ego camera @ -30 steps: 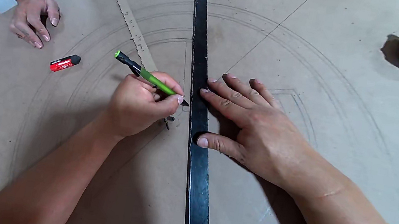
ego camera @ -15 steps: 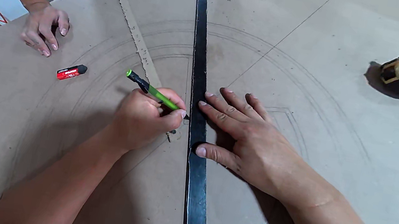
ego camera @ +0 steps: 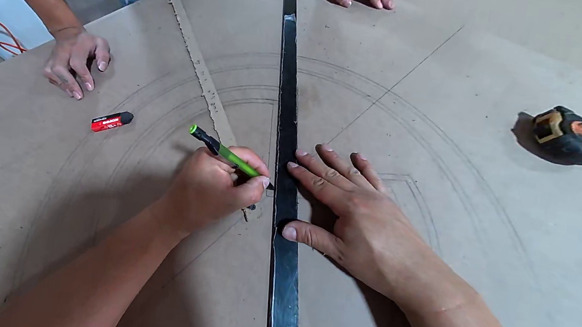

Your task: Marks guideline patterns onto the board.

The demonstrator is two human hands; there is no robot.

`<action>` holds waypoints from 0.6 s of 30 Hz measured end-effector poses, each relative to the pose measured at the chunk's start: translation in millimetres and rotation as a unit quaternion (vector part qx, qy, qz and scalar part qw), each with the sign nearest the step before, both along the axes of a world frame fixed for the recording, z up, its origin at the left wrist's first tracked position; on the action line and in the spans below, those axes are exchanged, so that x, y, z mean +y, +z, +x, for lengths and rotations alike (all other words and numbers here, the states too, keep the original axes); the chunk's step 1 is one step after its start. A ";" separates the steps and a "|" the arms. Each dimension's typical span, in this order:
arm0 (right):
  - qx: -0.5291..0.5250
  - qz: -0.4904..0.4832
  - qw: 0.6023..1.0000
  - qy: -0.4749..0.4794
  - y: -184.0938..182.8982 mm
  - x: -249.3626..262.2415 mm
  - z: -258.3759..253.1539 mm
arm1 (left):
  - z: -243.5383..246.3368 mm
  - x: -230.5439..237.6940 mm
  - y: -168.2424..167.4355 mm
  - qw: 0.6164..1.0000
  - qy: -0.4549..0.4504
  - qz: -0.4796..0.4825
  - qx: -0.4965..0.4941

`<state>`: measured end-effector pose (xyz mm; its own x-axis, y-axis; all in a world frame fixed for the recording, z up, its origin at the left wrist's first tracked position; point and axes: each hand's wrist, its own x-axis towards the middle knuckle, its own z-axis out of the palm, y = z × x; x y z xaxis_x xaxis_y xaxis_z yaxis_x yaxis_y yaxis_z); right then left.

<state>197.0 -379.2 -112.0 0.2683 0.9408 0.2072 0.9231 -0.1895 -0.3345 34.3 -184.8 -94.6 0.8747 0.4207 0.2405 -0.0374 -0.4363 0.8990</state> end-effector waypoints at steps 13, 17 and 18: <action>0.006 -0.001 1.000 0.001 -0.9 -0.5 0.7 | 0.4 -0.6 0.4 1.000 0.000 -0.006 0.000; 0.010 -0.002 1.000 -0.003 -1.0 -0.2 0.0 | 0.3 -1.8 1.6 1.000 0.012 -0.001 0.012; 0.012 -0.003 1.000 -0.003 -0.6 -0.2 0.0 | 0.3 -1.6 1.5 1.000 0.014 0.004 0.013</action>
